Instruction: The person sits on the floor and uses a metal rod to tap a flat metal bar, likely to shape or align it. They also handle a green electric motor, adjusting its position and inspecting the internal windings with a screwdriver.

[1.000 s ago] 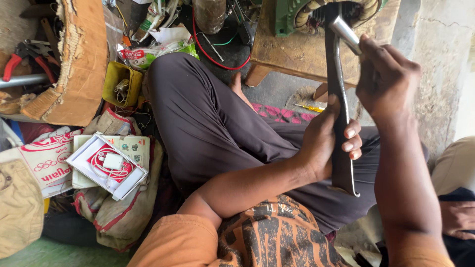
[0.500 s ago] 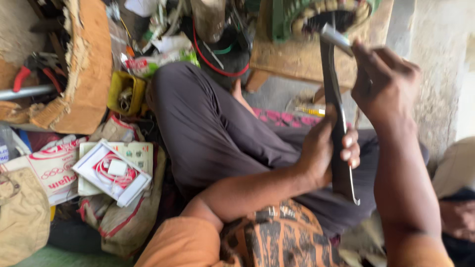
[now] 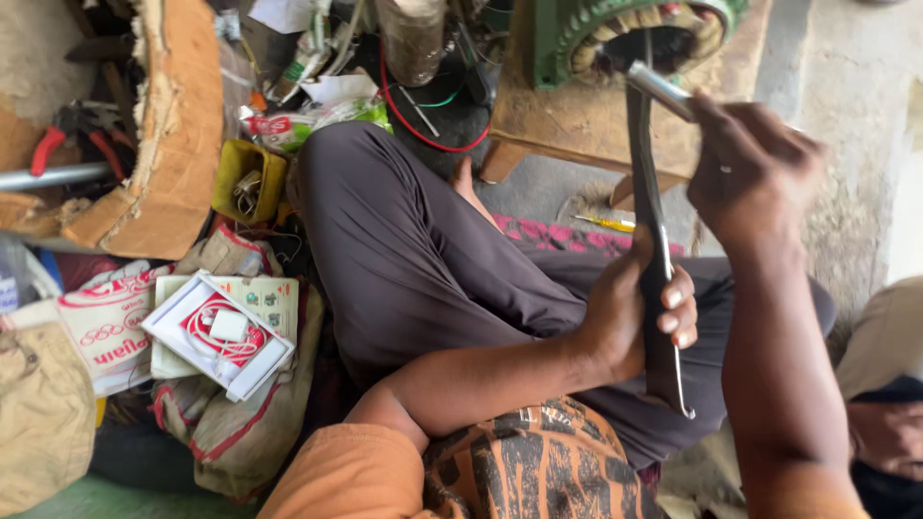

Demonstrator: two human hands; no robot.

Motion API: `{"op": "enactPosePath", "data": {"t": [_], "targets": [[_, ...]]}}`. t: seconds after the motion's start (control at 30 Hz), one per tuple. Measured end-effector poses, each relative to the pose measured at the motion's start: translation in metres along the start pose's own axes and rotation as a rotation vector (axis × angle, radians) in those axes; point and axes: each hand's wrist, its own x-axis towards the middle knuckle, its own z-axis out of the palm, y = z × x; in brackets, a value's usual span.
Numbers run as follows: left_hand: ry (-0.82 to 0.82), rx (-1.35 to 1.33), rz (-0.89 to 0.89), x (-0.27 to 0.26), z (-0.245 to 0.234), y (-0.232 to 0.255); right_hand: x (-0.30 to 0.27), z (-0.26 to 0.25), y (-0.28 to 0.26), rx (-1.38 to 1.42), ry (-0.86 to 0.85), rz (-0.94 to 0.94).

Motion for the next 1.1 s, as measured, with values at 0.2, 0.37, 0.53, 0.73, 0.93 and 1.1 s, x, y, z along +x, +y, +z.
{"op": "enactPosePath", "data": {"t": [0.2,0.37,0.53,0.73,0.93,1.1], "targets": [[0.018,-0.037,-0.036,0.012,-0.012,0.001,-0.044,0.001,0.038,0.228,0.2,0.116],[-0.015,-0.029,-0.025,0.024,-0.006,0.011,-0.077,0.002,0.051,0.457,0.33,0.337],[0.031,0.029,-0.01,0.04,0.014,0.032,-0.079,0.005,0.041,0.47,0.294,0.423],[-0.004,0.029,0.001,0.054,0.006,0.047,-0.047,0.003,0.02,0.286,0.154,0.343],[-0.08,0.062,-0.037,0.033,-0.011,0.037,-0.016,-0.002,-0.003,-0.03,-0.071,0.128],[-0.078,-0.059,-0.063,0.021,-0.012,0.026,-0.038,-0.002,0.01,0.119,0.074,0.229]]}}
